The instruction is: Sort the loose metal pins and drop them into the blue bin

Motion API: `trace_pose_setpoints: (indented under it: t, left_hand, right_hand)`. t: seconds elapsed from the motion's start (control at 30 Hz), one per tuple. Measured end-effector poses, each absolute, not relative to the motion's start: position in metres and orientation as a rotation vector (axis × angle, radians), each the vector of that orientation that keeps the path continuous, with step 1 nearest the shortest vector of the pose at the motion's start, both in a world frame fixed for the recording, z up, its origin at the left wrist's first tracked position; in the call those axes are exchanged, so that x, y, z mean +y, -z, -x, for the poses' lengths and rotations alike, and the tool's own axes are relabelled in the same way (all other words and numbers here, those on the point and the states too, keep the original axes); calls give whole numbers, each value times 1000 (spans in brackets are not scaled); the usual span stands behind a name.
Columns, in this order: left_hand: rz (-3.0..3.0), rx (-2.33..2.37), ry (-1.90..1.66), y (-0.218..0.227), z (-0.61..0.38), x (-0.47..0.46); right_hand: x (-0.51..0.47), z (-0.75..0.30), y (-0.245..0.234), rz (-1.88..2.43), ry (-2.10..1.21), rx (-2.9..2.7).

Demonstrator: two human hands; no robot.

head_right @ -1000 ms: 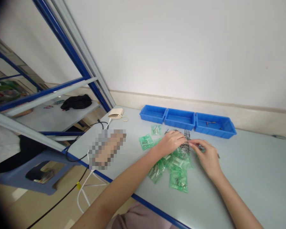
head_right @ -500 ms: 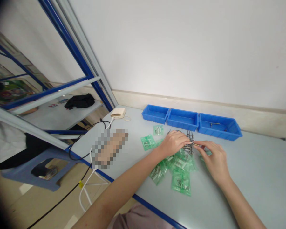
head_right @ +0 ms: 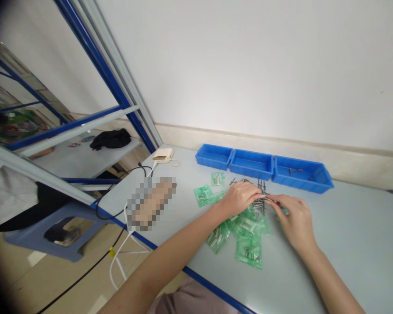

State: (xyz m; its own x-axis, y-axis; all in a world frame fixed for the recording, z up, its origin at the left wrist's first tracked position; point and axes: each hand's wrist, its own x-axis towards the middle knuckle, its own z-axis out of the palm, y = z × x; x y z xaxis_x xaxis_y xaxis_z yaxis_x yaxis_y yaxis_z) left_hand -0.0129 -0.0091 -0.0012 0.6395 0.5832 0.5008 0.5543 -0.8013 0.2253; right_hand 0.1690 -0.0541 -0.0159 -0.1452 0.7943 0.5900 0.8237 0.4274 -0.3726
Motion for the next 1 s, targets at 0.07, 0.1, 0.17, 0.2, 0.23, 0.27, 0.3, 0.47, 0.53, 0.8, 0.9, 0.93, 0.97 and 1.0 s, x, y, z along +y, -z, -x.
trace_pose_setpoints:
  t: [0.07, 0.1, 0.17, 0.2, 0.23, 0.27, 0.3, 0.47, 0.53, 0.8, 0.9, 0.93, 0.97, 1.0]
  left_hand:
    - [-2804, 966, -868, 1, 13, -9]
    - [-2812, 951, -868, 1, 14, -9]
    - [-2835, 911, -863, 1, 14, -8]
    - [-2848, 900, -852, 1, 14, -8]
    - [-2861, 902, -835, 2, 15, -8]
    - [-2871, 915, -816, 2, 15, -7]
    - [-2879, 932, -801, 2, 15, -7]
    - [-2890, 944, -807, 3, 14, -7]
    - [-2888, 932, -844, 4, 13, -7]
    - [-2911, 920, -859, 2, 15, -8]
    - [-2913, 920, -834, 2, 15, -9]
    - [-2912, 923, -826, 2, 15, -9]
    - [-2908, 927, -826, 2, 15, -9]
    - [-2903, 928, -833, 2, 14, -9]
  right_hand:
    - [-54, -171, 17, 1385, 63, -1935]
    - [-53, -172, 18, 1396, 61, -1929]
    - [-53, -173, 19, 1410, 43, -1923]
    - [-53, -173, 19, 1415, 29, -1922]
    - [-53, -173, 19, 1417, 12, -1923]
    - [-53, -172, 18, 1418, -1, -1924]
    - [-53, -172, 17, 1414, -8, -1920]
    - [-55, -170, 13, 1392, 3, -1880]
    - [-54, -171, 14, 1405, -19, -1872]
    - [-55, -172, 15, 1402, -91, -1870]
    - [-57, -171, 12, 1371, -25, -1861]
    - [-57, -171, 11, 1365, -15, -1865]
    - [-57, -171, 11, 1365, -13, -1868]
    - [-57, -171, 11, 1371, -18, -1870]
